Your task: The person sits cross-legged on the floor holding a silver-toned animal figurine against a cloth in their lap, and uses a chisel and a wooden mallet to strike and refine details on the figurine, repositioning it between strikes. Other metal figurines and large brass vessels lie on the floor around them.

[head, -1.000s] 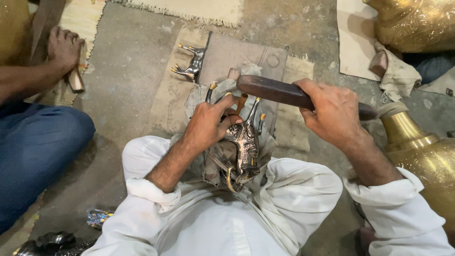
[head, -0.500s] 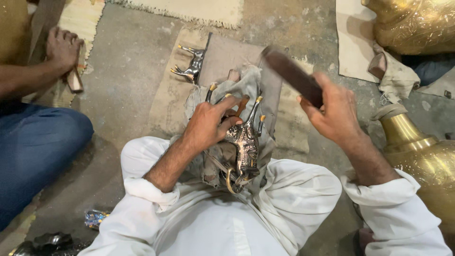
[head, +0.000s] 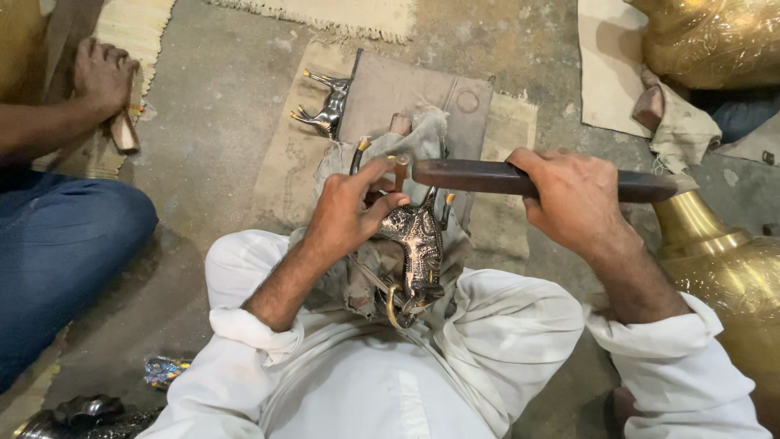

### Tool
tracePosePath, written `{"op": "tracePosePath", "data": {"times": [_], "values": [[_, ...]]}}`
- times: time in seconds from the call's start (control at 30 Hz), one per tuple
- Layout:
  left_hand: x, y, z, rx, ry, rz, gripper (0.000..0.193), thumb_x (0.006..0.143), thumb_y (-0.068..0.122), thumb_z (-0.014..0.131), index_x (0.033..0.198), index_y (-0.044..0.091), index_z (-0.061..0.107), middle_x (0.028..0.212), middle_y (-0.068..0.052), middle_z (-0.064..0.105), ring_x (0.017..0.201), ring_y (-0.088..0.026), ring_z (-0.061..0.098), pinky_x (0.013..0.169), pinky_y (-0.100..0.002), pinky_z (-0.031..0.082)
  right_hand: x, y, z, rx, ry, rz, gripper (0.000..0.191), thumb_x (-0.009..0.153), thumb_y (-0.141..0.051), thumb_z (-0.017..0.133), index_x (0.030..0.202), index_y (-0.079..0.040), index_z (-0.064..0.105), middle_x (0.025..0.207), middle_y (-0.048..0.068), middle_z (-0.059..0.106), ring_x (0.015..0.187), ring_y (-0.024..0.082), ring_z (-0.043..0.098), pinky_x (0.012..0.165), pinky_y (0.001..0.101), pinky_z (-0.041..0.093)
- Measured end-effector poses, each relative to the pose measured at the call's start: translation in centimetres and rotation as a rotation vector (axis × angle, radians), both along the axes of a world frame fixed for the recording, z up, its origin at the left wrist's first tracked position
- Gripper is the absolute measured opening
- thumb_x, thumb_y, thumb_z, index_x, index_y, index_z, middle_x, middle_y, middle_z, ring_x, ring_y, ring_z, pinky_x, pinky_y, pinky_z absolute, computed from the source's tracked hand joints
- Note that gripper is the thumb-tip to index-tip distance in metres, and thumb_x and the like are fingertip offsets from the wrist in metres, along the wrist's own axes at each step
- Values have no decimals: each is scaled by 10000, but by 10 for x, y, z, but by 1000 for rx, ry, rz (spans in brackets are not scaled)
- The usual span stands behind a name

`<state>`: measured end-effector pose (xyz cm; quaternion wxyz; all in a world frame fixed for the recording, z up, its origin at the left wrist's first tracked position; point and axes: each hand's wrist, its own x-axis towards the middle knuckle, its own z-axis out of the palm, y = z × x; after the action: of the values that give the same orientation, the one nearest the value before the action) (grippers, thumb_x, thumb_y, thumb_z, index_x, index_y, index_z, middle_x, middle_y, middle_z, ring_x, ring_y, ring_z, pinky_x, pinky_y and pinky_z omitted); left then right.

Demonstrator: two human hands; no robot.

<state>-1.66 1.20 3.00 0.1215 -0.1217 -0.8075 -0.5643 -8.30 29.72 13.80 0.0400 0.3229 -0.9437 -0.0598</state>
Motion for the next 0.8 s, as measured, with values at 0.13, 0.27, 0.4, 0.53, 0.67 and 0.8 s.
{"op": "tracePosePath", "data": {"times": [0.13, 0.27, 0.4, 0.53, 0.67, 0.8], "values": [[7, 0, -2, -23, 62, -61, 413, 912, 189, 799, 1273, 101, 620, 998, -136, 783, 924, -304, 792, 731, -369, 619, -1, 1, 0, -180, -266, -142, 268, 841, -241, 803, 1032, -113, 666, 720, 145, 690, 700, 384, 685, 653, 491, 503], [10, 2, -2, -124, 75, -68, 372, 916, 193, 800, 1241, 111, 637, 968, -122, 780, 863, -339, 763, 673, -407, 583, 1, -1, -5, -238, -172, -105, 266, 831, -244, 807, 1032, -114, 693, 730, 145, 688, 707, 378, 685, 647, 477, 495], [10, 5, -5, -119, 108, -73, 381, 917, 199, 785, 1250, 128, 615, 938, -110, 778, 805, -328, 763, 638, -414, 575, 6, -5, -6, -502, -133, -114, 286, 893, -264, 813, 1050, -76, 666, 763, 119, 680, 666, 310, 693, 638, 437, 501], [10, 7, -8, -160, 111, -39, 366, 926, 194, 791, 1233, 128, 602, 840, -113, 756, 736, -332, 747, 599, -424, 555, 9, -3, -2, -522, -27, -90, 211, 908, -172, 775, 1051, -81, 649, 770, 86, 661, 681, 269, 665, 663, 412, 500], [9, 9, -8, -190, 110, -44, 348, 927, 191, 792, 1208, 121, 600, 768, -115, 740, 656, -323, 733, 558, -424, 542, 8, 0, 1, -220, 141, 78, 203, 834, -97, 776, 1004, -89, 666, 778, 90, 648, 726, 276, 659, 688, 421, 495], [7, 10, -5, -195, 103, -49, 363, 917, 189, 787, 1221, 117, 603, 745, -125, 733, 618, -319, 725, 532, -423, 533, 5, 2, 1, -276, 34, 33, 149, 888, -89, 756, 1008, -97, 668, 745, 71, 649, 662, 247, 658, 666, 415, 497]]}}
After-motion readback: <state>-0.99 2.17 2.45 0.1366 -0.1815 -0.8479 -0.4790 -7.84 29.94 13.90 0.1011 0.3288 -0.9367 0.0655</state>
